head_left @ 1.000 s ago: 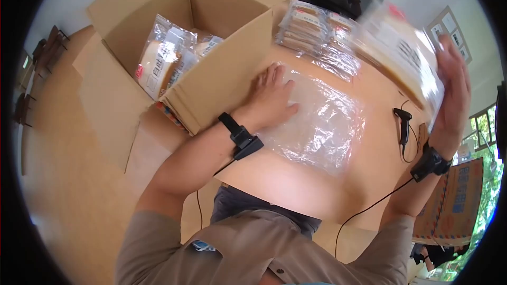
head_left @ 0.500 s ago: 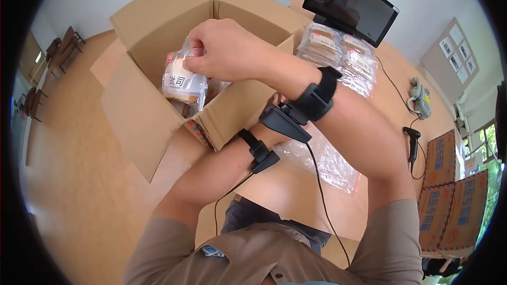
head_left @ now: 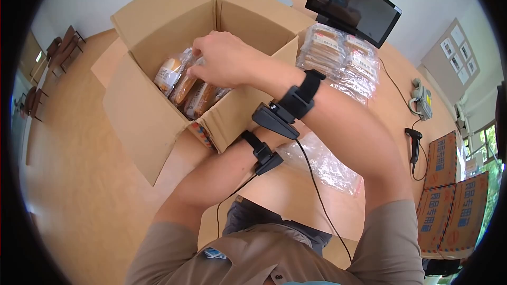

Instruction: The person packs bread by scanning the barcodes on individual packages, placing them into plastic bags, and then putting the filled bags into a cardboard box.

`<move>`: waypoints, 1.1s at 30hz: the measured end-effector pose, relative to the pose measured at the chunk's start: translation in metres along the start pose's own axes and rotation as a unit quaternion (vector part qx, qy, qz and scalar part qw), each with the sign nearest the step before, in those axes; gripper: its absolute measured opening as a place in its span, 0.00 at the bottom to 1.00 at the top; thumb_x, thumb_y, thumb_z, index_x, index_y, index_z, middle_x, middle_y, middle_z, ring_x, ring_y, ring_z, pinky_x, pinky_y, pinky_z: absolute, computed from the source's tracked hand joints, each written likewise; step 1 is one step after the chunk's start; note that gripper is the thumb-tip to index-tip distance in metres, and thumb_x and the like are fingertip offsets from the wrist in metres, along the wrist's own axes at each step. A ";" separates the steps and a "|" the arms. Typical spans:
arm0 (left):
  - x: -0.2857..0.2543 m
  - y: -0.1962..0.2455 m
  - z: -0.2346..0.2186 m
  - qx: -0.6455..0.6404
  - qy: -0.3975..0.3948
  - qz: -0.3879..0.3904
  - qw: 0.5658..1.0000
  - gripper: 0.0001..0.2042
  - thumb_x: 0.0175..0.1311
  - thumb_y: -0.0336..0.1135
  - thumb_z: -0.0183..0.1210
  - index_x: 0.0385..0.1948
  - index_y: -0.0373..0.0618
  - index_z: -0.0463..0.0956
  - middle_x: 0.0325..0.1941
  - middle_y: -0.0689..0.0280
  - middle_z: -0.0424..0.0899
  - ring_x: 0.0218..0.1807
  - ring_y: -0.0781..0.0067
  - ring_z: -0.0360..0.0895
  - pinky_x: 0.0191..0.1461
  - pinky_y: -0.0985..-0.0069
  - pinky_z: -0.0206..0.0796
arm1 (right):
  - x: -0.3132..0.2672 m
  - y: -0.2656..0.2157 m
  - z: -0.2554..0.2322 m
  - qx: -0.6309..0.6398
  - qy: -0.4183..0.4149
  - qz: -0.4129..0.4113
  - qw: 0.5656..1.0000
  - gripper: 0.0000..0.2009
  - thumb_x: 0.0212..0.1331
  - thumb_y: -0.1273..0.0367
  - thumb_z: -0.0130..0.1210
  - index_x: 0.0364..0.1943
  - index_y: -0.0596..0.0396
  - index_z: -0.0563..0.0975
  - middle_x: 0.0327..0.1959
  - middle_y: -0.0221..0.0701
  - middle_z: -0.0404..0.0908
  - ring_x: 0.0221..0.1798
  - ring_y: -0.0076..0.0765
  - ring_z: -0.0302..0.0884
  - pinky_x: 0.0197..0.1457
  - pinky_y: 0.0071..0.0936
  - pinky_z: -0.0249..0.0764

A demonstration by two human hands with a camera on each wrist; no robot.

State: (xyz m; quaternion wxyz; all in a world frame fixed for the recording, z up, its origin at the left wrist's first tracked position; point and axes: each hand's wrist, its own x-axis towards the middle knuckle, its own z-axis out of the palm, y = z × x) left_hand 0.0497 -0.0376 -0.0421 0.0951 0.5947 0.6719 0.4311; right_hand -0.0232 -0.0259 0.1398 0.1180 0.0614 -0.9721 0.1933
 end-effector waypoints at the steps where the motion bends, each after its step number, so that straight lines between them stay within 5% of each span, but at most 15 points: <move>1: -0.004 0.000 0.001 0.013 0.011 -0.005 1.000 0.28 0.70 0.51 0.69 0.66 0.45 0.79 0.73 0.52 0.79 0.75 0.46 0.71 0.78 0.50 0.62 | -0.003 -0.001 -0.005 -0.002 -0.036 0.003 0.999 0.24 0.66 0.53 0.67 0.51 0.63 0.88 0.53 0.56 0.88 0.59 0.60 0.87 0.66 0.48 0.81; 6: -0.006 0.002 0.004 0.030 0.027 0.027 0.999 0.35 0.65 0.52 0.73 0.71 0.46 0.76 0.80 0.50 0.71 0.81 0.43 0.64 0.81 0.49 0.57 | -0.031 0.009 -0.029 -0.020 -0.046 -0.015 0.999 0.21 0.65 0.55 0.69 0.49 0.60 0.89 0.48 0.49 0.90 0.52 0.56 0.89 0.61 0.46 0.84; 9: 0.003 0.005 -0.004 0.118 -0.036 0.035 0.992 0.44 0.60 0.57 0.73 0.77 0.46 0.69 0.84 0.41 0.54 0.87 0.31 0.44 0.85 0.38 0.44 | -0.064 0.023 -0.062 0.086 0.100 -0.083 0.988 0.19 0.64 0.56 0.70 0.45 0.59 0.90 0.39 0.44 0.92 0.45 0.43 0.92 0.54 0.38 0.85; 11: 0.011 0.008 -0.007 0.174 -0.121 -0.017 0.977 0.41 0.64 0.57 0.69 0.76 0.43 0.71 0.84 0.36 0.50 0.87 0.26 0.39 0.86 0.33 0.39 | -0.098 0.049 -0.106 0.066 0.106 0.026 0.992 0.15 0.66 0.60 0.70 0.46 0.58 0.89 0.40 0.39 0.92 0.43 0.33 0.91 0.50 0.32 0.85; 13: 0.013 0.018 -0.013 0.175 -0.124 -0.031 0.976 0.41 0.64 0.57 0.69 0.76 0.43 0.70 0.84 0.34 0.50 0.87 0.25 0.40 0.86 0.33 0.39 | -0.125 0.122 -0.135 0.011 0.183 0.069 0.981 0.14 0.70 0.63 0.68 0.48 0.59 0.89 0.39 0.34 0.92 0.40 0.27 0.89 0.48 0.28 0.84; 16: 0.012 0.024 -0.016 0.179 -0.106 -0.032 0.978 0.42 0.63 0.58 0.70 0.77 0.47 0.71 0.85 0.34 0.51 0.87 0.24 0.40 0.87 0.34 0.37 | -0.193 0.221 -0.160 0.046 0.288 0.276 0.916 0.21 0.70 0.53 0.66 0.44 0.61 0.90 0.35 0.40 0.92 0.35 0.33 0.91 0.42 0.33 0.84; 18: 0.013 0.026 -0.020 0.158 -0.115 0.000 0.981 0.43 0.61 0.61 0.72 0.78 0.54 0.72 0.85 0.37 0.54 0.88 0.26 0.39 0.87 0.34 0.35 | -0.243 0.256 -0.171 -0.151 0.250 0.427 0.856 0.30 0.70 0.44 0.62 0.41 0.63 0.90 0.33 0.43 0.91 0.32 0.39 0.91 0.43 0.37 0.85; 20: 0.013 0.028 -0.021 0.166 -0.126 0.009 0.978 0.43 0.61 0.62 0.72 0.79 0.56 0.72 0.84 0.38 0.56 0.87 0.26 0.40 0.87 0.35 0.36 | -0.278 0.277 -0.170 -0.161 0.165 0.542 0.808 0.36 0.69 0.37 0.58 0.37 0.65 0.89 0.30 0.45 0.91 0.30 0.46 0.91 0.44 0.42 0.86; 22: 0.012 0.025 -0.018 0.175 -0.139 0.016 0.975 0.43 0.60 0.63 0.73 0.79 0.59 0.72 0.83 0.40 0.59 0.87 0.27 0.42 0.87 0.36 0.36 | -0.313 0.341 -0.141 -0.060 0.183 0.605 0.773 0.33 0.68 0.42 0.62 0.34 0.67 0.89 0.27 0.46 0.89 0.27 0.49 0.89 0.45 0.45 0.85; 26: 0.011 0.020 -0.016 0.173 -0.157 0.025 0.972 0.44 0.61 0.64 0.72 0.79 0.58 0.72 0.80 0.41 0.63 0.85 0.28 0.45 0.87 0.37 0.38 | -0.327 0.325 -0.114 0.008 0.246 0.552 0.797 0.28 0.68 0.48 0.64 0.33 0.66 0.89 0.29 0.48 0.90 0.32 0.49 0.91 0.45 0.46 0.85; 28: 0.012 0.021 -0.017 0.169 -0.158 0.027 0.973 0.44 0.61 0.65 0.72 0.79 0.58 0.72 0.79 0.41 0.64 0.85 0.29 0.46 0.86 0.38 0.39 | -0.328 0.332 -0.106 -0.064 0.286 0.482 0.825 0.22 0.68 0.55 0.63 0.31 0.65 0.87 0.28 0.47 0.89 0.37 0.45 0.92 0.43 0.39 0.85; 32: 0.012 0.021 -0.016 0.166 -0.157 0.032 0.973 0.44 0.61 0.65 0.72 0.79 0.58 0.72 0.79 0.40 0.64 0.85 0.32 0.46 0.86 0.41 0.39 | -0.309 0.321 -0.112 -0.036 0.334 0.486 0.806 0.20 0.69 0.59 0.59 0.33 0.67 0.85 0.35 0.48 0.90 0.43 0.48 0.92 0.47 0.39 0.87; 33: 0.012 0.021 -0.016 0.166 -0.146 0.036 0.974 0.44 0.61 0.66 0.72 0.79 0.57 0.72 0.78 0.39 0.64 0.84 0.33 0.47 0.86 0.42 0.40 | -0.299 0.303 -0.114 0.127 0.402 0.449 0.788 0.19 0.70 0.60 0.56 0.39 0.68 0.84 0.41 0.50 0.90 0.44 0.52 0.91 0.50 0.43 0.88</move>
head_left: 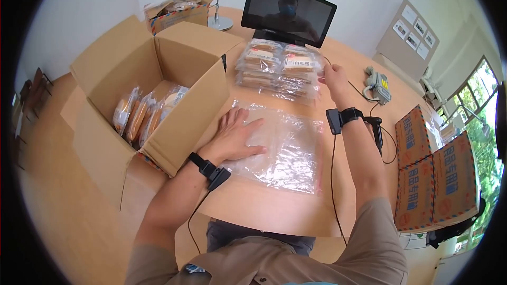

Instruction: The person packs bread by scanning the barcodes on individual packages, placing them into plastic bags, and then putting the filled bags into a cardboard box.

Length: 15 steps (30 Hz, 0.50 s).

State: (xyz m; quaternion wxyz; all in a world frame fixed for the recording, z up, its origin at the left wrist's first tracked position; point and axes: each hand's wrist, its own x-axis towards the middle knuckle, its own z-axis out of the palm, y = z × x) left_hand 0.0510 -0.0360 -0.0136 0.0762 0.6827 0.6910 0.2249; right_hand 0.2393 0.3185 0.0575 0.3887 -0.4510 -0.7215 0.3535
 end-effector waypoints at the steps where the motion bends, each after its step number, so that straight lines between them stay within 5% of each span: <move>1: 0.000 -0.001 0.000 0.001 -0.001 0.000 1.000 0.44 0.61 0.66 0.72 0.79 0.57 0.72 0.78 0.39 0.64 0.84 0.33 0.47 0.86 0.42 0.40 | -0.009 -0.012 -0.001 0.176 -0.018 0.037 0.984 0.19 0.71 0.61 0.54 0.44 0.69 0.82 0.47 0.52 0.89 0.46 0.55 0.91 0.54 0.46 0.89; 2: 0.001 -0.001 0.001 0.002 -0.002 -0.009 1.000 0.45 0.61 0.65 0.72 0.78 0.55 0.72 0.77 0.39 0.64 0.83 0.34 0.49 0.85 0.43 0.41 | -0.017 -0.016 -0.005 0.177 -0.017 0.039 0.983 0.19 0.71 0.61 0.54 0.44 0.69 0.82 0.47 0.52 0.89 0.46 0.55 0.91 0.54 0.46 0.89; 4: 0.001 -0.002 0.001 0.003 -0.004 -0.019 1.000 0.45 0.61 0.65 0.72 0.78 0.54 0.72 0.76 0.38 0.63 0.82 0.35 0.50 0.84 0.44 0.43 | -0.030 -0.021 -0.012 0.408 -0.076 0.097 0.905 0.24 0.74 0.60 0.49 0.58 0.73 0.75 0.59 0.56 0.84 0.54 0.59 0.89 0.59 0.53 0.90; 7: 0.002 -0.001 -0.001 0.008 0.000 -0.021 1.000 0.46 0.61 0.65 0.73 0.78 0.51 0.71 0.76 0.38 0.62 0.80 0.37 0.52 0.83 0.46 0.46 | -0.053 -0.023 -0.020 0.482 -0.119 0.137 0.857 0.30 0.77 0.56 0.47 0.67 0.74 0.69 0.62 0.56 0.81 0.62 0.57 0.86 0.62 0.51 0.88; 10: 0.002 0.000 -0.002 -0.005 -0.003 -0.026 1.000 0.46 0.60 0.65 0.74 0.78 0.50 0.71 0.77 0.37 0.60 0.81 0.35 0.52 0.83 0.45 0.46 | -0.060 -0.012 -0.017 0.452 -0.135 0.120 0.874 0.29 0.78 0.59 0.53 0.68 0.75 0.68 0.64 0.54 0.79 0.66 0.56 0.83 0.63 0.49 0.88; 15: 0.007 -0.006 0.006 -0.051 0.071 -0.025 0.996 0.53 0.66 0.61 0.71 0.87 0.47 0.50 0.82 0.32 0.52 0.84 0.27 0.48 0.87 0.40 0.42 | -0.062 0.019 -0.023 0.379 -0.159 0.157 0.898 0.27 0.72 0.73 0.62 0.70 0.71 0.68 0.63 0.50 0.80 0.63 0.49 0.84 0.59 0.46 0.88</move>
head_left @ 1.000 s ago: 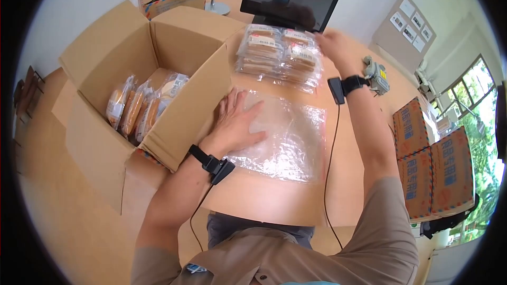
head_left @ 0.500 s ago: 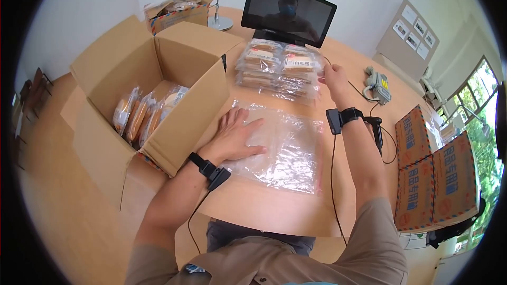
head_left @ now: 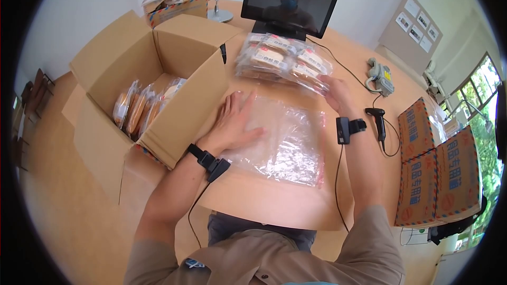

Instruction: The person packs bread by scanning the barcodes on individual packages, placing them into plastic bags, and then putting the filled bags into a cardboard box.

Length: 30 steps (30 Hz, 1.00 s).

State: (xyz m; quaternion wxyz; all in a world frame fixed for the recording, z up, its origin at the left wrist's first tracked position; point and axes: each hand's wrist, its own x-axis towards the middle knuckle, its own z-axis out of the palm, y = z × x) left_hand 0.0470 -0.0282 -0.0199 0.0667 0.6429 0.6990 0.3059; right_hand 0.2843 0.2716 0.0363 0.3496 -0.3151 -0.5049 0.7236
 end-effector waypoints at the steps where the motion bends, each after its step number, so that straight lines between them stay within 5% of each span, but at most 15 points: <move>1: 0.001 0.000 0.000 0.000 -0.002 -0.003 1.000 0.53 0.66 0.61 0.71 0.87 0.47 0.50 0.82 0.32 0.52 0.84 0.27 0.48 0.87 0.40 0.42 | -0.008 0.001 -0.003 -0.004 -0.019 0.013 1.000 0.28 0.69 0.77 0.63 0.70 0.71 0.67 0.63 0.49 0.80 0.62 0.47 0.84 0.58 0.44 0.89; 3: 0.005 0.009 -0.008 -0.076 0.065 -0.007 0.995 0.49 0.76 0.56 0.63 0.88 0.45 0.41 0.84 0.31 0.49 0.86 0.26 0.45 0.88 0.41 0.41 | -0.040 -0.001 0.003 -0.037 -0.012 0.003 0.999 0.28 0.69 0.77 0.63 0.71 0.71 0.67 0.61 0.47 0.81 0.61 0.45 0.84 0.57 0.43 0.88; 7: 0.007 0.008 -0.003 -0.068 0.135 0.020 0.988 0.41 0.83 0.54 0.55 0.88 0.48 0.44 0.83 0.30 0.50 0.85 0.25 0.46 0.87 0.41 0.42 | -0.102 0.009 0.000 -0.100 0.012 0.016 0.995 0.31 0.69 0.74 0.64 0.74 0.65 0.66 0.59 0.43 0.81 0.58 0.42 0.84 0.53 0.41 0.87; 9: 0.006 0.012 -0.005 -0.043 0.154 -0.034 0.987 0.35 0.85 0.55 0.50 0.85 0.47 0.57 0.78 0.33 0.57 0.83 0.26 0.53 0.86 0.43 0.47 | -0.132 0.016 -0.001 -0.112 0.007 0.053 0.992 0.33 0.68 0.72 0.66 0.76 0.57 0.66 0.60 0.40 0.81 0.57 0.40 0.85 0.50 0.40 0.86; 15: 0.006 0.014 -0.013 -0.133 0.127 -0.018 0.983 0.30 0.84 0.58 0.51 0.70 0.42 0.79 0.75 0.37 0.65 0.78 0.32 0.64 0.83 0.48 0.55 | -0.196 0.041 0.009 -0.134 0.020 0.092 0.987 0.33 0.71 0.74 0.64 0.78 0.55 0.64 0.54 0.37 0.85 0.53 0.35 0.87 0.49 0.37 0.86; 19: 0.007 -0.003 0.003 -0.130 0.093 -0.031 0.987 0.30 0.83 0.58 0.52 0.72 0.43 0.78 0.73 0.39 0.67 0.76 0.34 0.65 0.82 0.49 0.56 | -0.208 0.053 0.010 -0.117 0.003 0.049 0.992 0.33 0.73 0.75 0.62 0.78 0.58 0.61 0.54 0.40 0.86 0.49 0.32 0.88 0.47 0.33 0.88; 21: 0.009 -0.010 0.008 -0.132 0.067 -0.073 0.986 0.27 0.86 0.53 0.49 0.73 0.42 0.75 0.71 0.43 0.69 0.76 0.42 0.67 0.82 0.58 0.57 | -0.222 0.043 0.024 -0.112 -0.004 0.072 0.991 0.34 0.73 0.76 0.63 0.79 0.59 0.60 0.54 0.41 0.86 0.49 0.32 0.88 0.47 0.32 0.88; 26: 0.008 -0.007 0.007 -0.141 0.056 -0.075 0.986 0.28 0.82 0.54 0.58 0.75 0.48 0.76 0.74 0.46 0.68 0.78 0.43 0.64 0.83 0.58 0.56 | -0.245 0.048 0.038 -0.194 -0.027 0.121 0.973 0.35 0.74 0.74 0.63 0.79 0.60 0.58 0.55 0.43 0.86 0.46 0.32 0.88 0.46 0.29 0.86; 30: -0.001 0.011 -0.019 0.017 -0.026 0.020 0.999 0.35 0.70 0.58 0.70 0.77 0.56 0.75 0.81 0.48 0.63 0.83 0.38 0.55 0.86 0.49 0.49 | -0.239 0.049 0.024 -0.300 -0.029 0.032 0.953 0.28 0.75 0.71 0.63 0.75 0.60 0.66 0.43 0.36 0.87 0.36 0.25 0.86 0.35 0.23 0.80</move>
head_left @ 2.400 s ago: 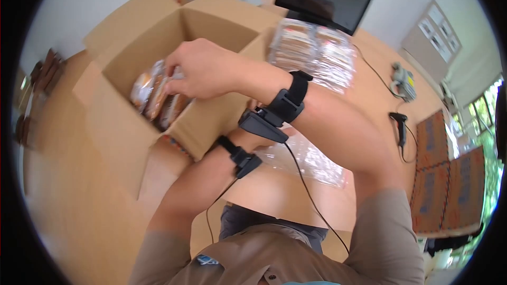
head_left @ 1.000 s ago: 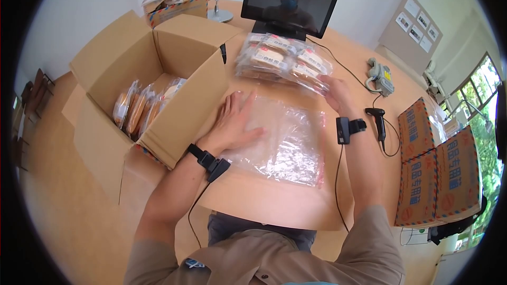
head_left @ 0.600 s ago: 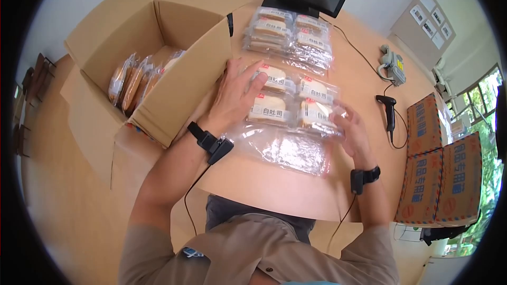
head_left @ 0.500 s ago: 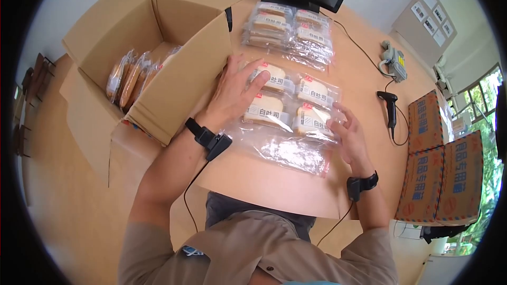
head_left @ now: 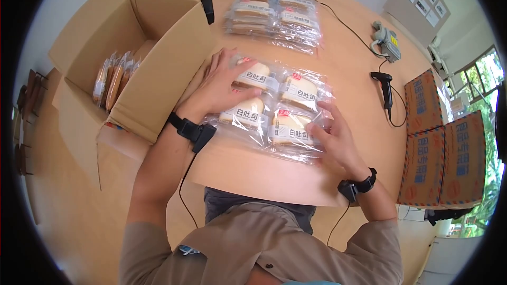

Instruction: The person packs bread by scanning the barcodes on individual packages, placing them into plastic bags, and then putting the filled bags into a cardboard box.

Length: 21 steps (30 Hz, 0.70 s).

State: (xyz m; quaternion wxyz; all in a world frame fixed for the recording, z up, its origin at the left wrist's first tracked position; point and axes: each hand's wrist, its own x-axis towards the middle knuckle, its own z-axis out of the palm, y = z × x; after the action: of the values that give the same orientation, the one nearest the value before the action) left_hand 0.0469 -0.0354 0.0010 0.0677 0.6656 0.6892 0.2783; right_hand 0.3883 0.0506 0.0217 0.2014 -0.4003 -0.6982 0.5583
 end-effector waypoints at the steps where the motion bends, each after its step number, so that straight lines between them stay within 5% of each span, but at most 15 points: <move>1: 0.000 -0.001 0.002 -0.002 -0.001 0.004 1.000 0.35 0.70 0.58 0.70 0.77 0.56 0.75 0.81 0.48 0.63 0.83 0.38 0.55 0.86 0.49 0.49 | 0.002 0.000 -0.009 -0.085 -0.009 -0.016 0.996 0.25 0.75 0.70 0.62 0.72 0.61 0.71 0.38 0.33 0.87 0.33 0.23 0.84 0.32 0.20 0.77; 4: 0.000 -0.001 0.006 0.012 -0.061 0.006 0.998 0.39 0.65 0.62 0.72 0.77 0.61 0.75 0.85 0.48 0.59 0.87 0.33 0.46 0.87 0.41 0.43 | 0.009 -0.016 -0.032 -0.055 -0.018 0.058 0.997 0.15 0.76 0.70 0.60 0.62 0.61 0.82 0.32 0.28 0.85 0.31 0.19 0.81 0.32 0.18 0.73; 8: -0.003 0.001 0.010 0.032 -0.079 -0.003 0.996 0.43 0.64 0.67 0.71 0.81 0.64 0.69 0.88 0.47 0.53 0.89 0.30 0.39 0.88 0.39 0.39 | 0.027 0.009 -0.055 -0.040 -0.020 0.052 0.998 0.12 0.78 0.71 0.57 0.54 0.62 0.87 0.32 0.27 0.84 0.31 0.19 0.79 0.32 0.19 0.72; 10: -0.004 0.000 0.013 0.043 -0.071 0.001 0.997 0.45 0.64 0.68 0.70 0.82 0.64 0.66 0.88 0.47 0.52 0.89 0.30 0.39 0.88 0.38 0.38 | 0.038 0.027 -0.057 0.009 -0.005 -0.099 0.995 0.11 0.76 0.72 0.58 0.53 0.63 0.88 0.37 0.28 0.85 0.31 0.19 0.79 0.30 0.21 0.73; 11: -0.004 0.000 0.015 0.050 -0.072 -0.001 0.996 0.46 0.65 0.69 0.69 0.83 0.64 0.64 0.88 0.47 0.51 0.89 0.30 0.39 0.89 0.38 0.37 | 0.040 0.024 -0.055 0.007 -0.006 -0.100 0.995 0.11 0.76 0.72 0.58 0.53 0.63 0.88 0.37 0.28 0.85 0.31 0.19 0.79 0.30 0.21 0.73; 14: -0.004 0.002 0.015 0.057 -0.078 -0.008 0.995 0.47 0.66 0.70 0.67 0.85 0.64 0.61 0.89 0.45 0.50 0.89 0.30 0.38 0.89 0.39 0.35 | 0.046 0.015 -0.041 0.006 0.003 -0.046 0.999 0.16 0.73 0.72 0.63 0.61 0.63 0.84 0.44 0.34 0.85 0.31 0.21 0.80 0.31 0.22 0.76; 19: -0.004 0.002 0.016 0.057 -0.087 -0.019 0.994 0.48 0.67 0.71 0.66 0.86 0.64 0.59 0.89 0.43 0.48 0.90 0.31 0.37 0.89 0.40 0.34 | 0.064 0.012 -0.022 -0.144 0.154 -0.041 0.977 0.35 0.65 0.66 0.75 0.72 0.69 0.72 0.43 0.39 0.85 0.33 0.22 0.83 0.28 0.21 0.76; 21: -0.004 0.001 0.017 0.057 -0.082 -0.017 0.995 0.48 0.67 0.71 0.66 0.86 0.63 0.59 0.88 0.42 0.49 0.89 0.32 0.39 0.89 0.41 0.34 | 0.068 0.002 -0.022 -0.072 0.139 0.014 0.988 0.38 0.64 0.65 0.77 0.72 0.70 0.70 0.43 0.39 0.85 0.34 0.23 0.83 0.28 0.21 0.75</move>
State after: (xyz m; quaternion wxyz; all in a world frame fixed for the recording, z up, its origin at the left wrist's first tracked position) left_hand 0.0563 -0.0342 -0.0133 0.0909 0.6772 0.7071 0.1820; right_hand 0.3646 0.1174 0.0152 0.2589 -0.4971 -0.6964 0.4482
